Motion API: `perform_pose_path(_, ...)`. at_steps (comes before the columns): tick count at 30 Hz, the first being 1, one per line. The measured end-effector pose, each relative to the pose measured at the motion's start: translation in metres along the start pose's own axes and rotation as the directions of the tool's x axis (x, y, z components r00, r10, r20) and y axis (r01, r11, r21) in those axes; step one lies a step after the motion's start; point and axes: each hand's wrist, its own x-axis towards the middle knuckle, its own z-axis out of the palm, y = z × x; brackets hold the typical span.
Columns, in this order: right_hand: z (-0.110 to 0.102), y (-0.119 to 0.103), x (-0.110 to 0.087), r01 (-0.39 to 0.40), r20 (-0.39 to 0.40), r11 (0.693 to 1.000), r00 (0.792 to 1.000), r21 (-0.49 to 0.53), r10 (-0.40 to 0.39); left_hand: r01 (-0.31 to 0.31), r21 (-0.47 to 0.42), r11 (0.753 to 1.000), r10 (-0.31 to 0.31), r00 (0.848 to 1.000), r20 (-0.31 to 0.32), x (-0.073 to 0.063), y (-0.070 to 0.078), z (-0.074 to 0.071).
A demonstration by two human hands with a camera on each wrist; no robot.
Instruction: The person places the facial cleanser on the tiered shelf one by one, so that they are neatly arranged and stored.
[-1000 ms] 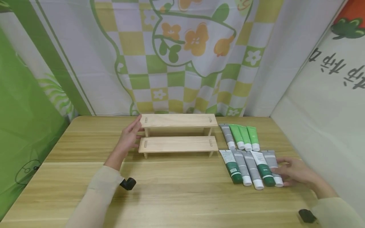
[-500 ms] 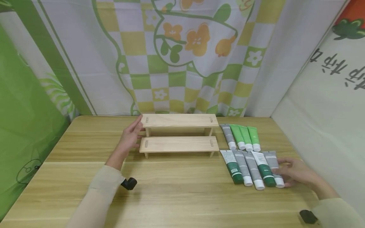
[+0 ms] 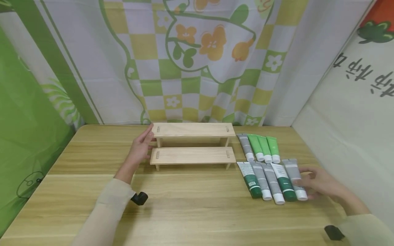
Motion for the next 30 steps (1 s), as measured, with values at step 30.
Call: perform_pose_path(30,0.045,-0.102,0.033,0.126,0.027,0.989,0.992,-0.078,-0.125,0.002,-0.005,1.000,-0.002,1.000,-0.021,0.004,-0.005,0.000)
